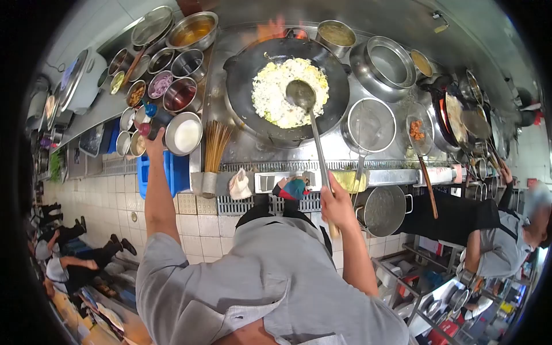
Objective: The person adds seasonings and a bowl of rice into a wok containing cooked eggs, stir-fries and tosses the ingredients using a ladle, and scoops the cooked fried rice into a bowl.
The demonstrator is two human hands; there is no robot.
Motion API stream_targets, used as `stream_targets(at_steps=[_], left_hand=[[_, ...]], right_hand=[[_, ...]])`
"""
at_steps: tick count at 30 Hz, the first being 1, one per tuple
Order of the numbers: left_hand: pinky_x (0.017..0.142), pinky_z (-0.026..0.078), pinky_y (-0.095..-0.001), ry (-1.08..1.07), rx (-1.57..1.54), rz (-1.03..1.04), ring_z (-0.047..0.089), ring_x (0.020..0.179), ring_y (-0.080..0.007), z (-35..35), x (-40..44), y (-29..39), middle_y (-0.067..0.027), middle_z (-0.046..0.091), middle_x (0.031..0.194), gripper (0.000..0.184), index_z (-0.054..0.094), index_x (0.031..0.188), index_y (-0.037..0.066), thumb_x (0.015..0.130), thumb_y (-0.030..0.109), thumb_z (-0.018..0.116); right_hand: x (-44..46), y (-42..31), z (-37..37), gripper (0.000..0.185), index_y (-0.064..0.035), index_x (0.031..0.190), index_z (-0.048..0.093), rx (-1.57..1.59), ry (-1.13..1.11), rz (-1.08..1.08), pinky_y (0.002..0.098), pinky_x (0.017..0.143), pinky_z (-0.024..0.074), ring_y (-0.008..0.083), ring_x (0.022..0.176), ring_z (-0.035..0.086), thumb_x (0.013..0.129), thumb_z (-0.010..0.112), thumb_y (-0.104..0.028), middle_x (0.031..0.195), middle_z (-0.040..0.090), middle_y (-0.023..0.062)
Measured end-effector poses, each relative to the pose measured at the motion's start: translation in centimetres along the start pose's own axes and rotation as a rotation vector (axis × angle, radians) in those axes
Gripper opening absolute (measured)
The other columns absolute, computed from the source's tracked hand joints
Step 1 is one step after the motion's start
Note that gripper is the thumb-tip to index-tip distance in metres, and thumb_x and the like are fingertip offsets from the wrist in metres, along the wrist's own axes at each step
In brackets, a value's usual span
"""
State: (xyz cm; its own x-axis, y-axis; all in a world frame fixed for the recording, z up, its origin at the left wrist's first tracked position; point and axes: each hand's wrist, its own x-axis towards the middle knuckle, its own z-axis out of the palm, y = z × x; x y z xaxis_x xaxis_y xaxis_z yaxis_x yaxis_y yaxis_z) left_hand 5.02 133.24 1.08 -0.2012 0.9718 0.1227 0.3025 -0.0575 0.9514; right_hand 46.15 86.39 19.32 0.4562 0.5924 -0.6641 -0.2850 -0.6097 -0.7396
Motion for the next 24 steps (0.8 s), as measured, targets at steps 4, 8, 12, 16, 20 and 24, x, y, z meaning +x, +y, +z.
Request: stream_targets(at_steps=[4, 8, 12, 16, 20, 24], left_hand=[[0.098, 0.045, -0.0356, 0.025, 0.048, 0.106, 0.062, 0.108, -0.0233, -0.4, -0.9, 0.3, -0.0122, 0.066, 0.122, 0.059, 0.057, 0.13, 0.0, 0.082, 0.024, 0.082], [0.096, 0.047, -0.0361, 0.099, 0.025, 0.071, 0.064, 0.102, -0.0247, -1.4, -0.5, -0.1, -0.0148, 0.069, 0.115, 0.058, 0.061, 0.122, -0.003, 0.084, 0.035, 0.081], [0.092, 0.049, -0.0371, 0.222, 0.021, 0.102, 0.066, 0.1, -0.026, -3.4, -2.0, 4.7, -0.0158, 0.07, 0.111, 0.056, 0.063, 0.116, -0.005, 0.085, 0.038, 0.081], [0.085, 0.052, -0.0365, 0.216, 0.186, 0.203, 0.067, 0.098, -0.0249, -6.9, -4.6, 10.3, -0.0177, 0.07, 0.109, 0.05, 0.063, 0.114, -0.007, 0.087, 0.032, 0.079], [0.086, 0.051, -0.0332, -0.008, -0.027, 0.139, 0.065, 0.096, -0.0191, -7.6, -8.2, 12.2, -0.0104, 0.068, 0.108, 0.044, 0.062, 0.117, -0.003, 0.086, 0.023, 0.081], [0.094, 0.047, -0.033, -0.302, -0.088, 0.15, 0.061, 0.109, -0.0208, -3.1, -12.3, 15.7, -0.0122, 0.065, 0.12, 0.057, 0.055, 0.13, 0.0, 0.082, 0.019, 0.081]], right_hand=[[4.6, -5.9, 1.4, 0.055, -0.01, 0.153, 0.04, -0.183, 0.097, -0.112, 0.0286, 0.048, 0.0413, 0.0089, 0.052, 0.048, 0.1, 0.054, -0.016, 0.068, 0.056, 0.0017], [8.9, -8.0, 3.0, 0.055, -0.0104, 0.152, 0.041, -0.222, 0.189, -0.214, 0.0301, 0.048, 0.0431, 0.0111, 0.053, 0.051, 0.099, 0.054, -0.018, 0.067, 0.056, 0.0032], [13.8, -7.1, 3.0, 0.055, -0.0092, 0.152, 0.042, 0.193, 0.021, -0.111, 0.0313, 0.049, 0.0445, 0.0129, 0.054, 0.053, 0.099, 0.054, -0.018, 0.068, 0.056, 0.0052], [7.2, -6.2, 1.9, 0.057, -0.0111, 0.154, 0.037, -0.464, 0.262, -0.427, 0.0309, 0.045, 0.0421, 0.0123, 0.051, 0.049, 0.1, 0.054, -0.018, 0.066, 0.051, 0.0029], [-0.8, -4.0, 0.9, 0.057, -0.0134, 0.155, 0.035, 0.218, 0.018, 0.012, 0.03, 0.042, 0.0381, 0.0105, 0.048, 0.042, 0.102, 0.053, -0.017, 0.063, 0.046, 0.0004], [7.2, -1.7, 1.2, 0.055, -0.014, 0.155, 0.036, 0.201, -0.029, -0.041, 0.0311, 0.041, 0.0388, 0.0113, 0.047, 0.044, 0.102, 0.051, -0.017, 0.059, 0.045, 0.0]])
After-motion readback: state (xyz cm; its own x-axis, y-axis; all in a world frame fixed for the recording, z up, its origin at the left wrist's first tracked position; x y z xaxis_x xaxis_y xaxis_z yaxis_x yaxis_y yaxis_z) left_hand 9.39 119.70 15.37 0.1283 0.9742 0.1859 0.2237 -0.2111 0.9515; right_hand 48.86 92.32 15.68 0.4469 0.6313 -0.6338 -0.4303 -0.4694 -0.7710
